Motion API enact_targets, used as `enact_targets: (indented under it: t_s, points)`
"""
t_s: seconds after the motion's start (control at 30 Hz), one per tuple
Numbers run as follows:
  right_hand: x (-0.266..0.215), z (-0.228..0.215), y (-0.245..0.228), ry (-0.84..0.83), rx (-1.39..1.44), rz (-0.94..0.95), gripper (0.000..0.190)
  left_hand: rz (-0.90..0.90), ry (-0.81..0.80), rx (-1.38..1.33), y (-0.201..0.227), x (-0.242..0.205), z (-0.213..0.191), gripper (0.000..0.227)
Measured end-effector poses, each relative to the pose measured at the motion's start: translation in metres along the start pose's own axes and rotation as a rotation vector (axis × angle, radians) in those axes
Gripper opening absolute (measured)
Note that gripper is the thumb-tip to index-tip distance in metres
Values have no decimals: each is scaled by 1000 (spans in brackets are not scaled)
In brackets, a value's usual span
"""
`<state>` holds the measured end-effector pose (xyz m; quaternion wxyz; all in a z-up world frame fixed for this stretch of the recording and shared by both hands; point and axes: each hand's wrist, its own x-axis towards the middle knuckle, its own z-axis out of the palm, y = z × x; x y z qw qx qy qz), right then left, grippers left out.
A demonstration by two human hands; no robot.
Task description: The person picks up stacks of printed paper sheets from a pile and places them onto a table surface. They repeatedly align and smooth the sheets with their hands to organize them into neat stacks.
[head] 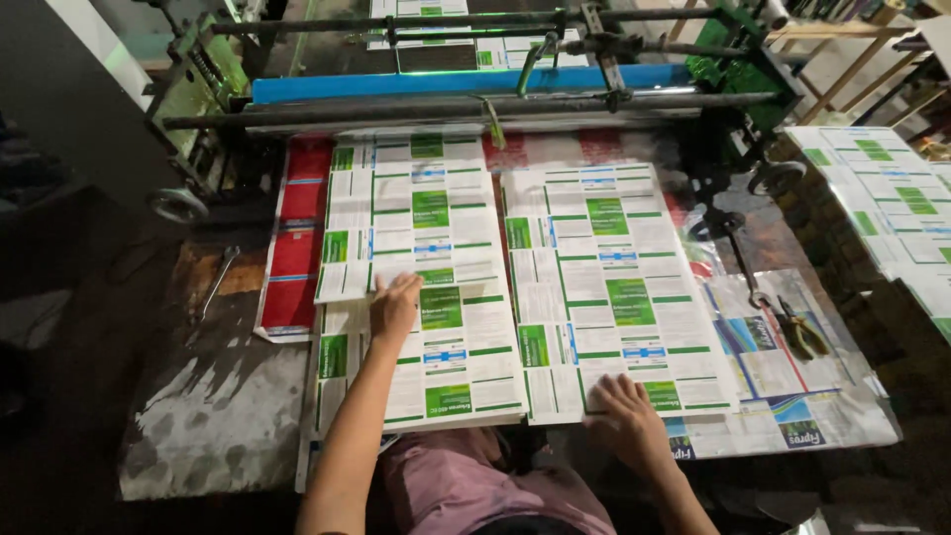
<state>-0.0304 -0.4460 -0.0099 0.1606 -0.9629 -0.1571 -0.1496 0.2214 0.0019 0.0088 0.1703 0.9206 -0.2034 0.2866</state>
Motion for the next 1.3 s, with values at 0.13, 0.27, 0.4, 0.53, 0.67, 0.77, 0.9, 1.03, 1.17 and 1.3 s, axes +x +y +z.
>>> enact_targets:
  t_s: [0.13,0.27,0.4,0.53,0.67,0.77,0.9,1.03,1.17,1.3]
  points:
    - [19,-37,-20,-197,-74,-85,57,-149,-239,42,-5,11,20,54]
    - [22,-45,-21,-294,-29,-56,24,-133,-276,56,68,11,-51,47]
    - [16,-31,-2,-279,-38,-54,37,-136,-374,-124,103,-45,-76,47]
    - [26,-34,9,-260,-10,66,27,-115,-525,-189,125,-108,-107,64]
    - [54,-47,38,-548,-209,243,25,-83,-360,-100,101,-174,-80,70]
    - [85,-128,0,-202,-260,92,27,-25,-371,-79,100,-175,-93,56]
    - [93,-192,-50,221,-307,-104,35,-54,-471,-60,101,-173,-97,54]
    - [62,-133,-40,55,-206,6,43,-103,-378,-191,100,-174,-95,51]
    - [27,-39,-14,69,-117,-77,74,-135,-364,-221,101,-176,-92,58]
    - [26,-9,-11,89,-76,-101,63,-93,-294,-224,98,-181,-88,56]
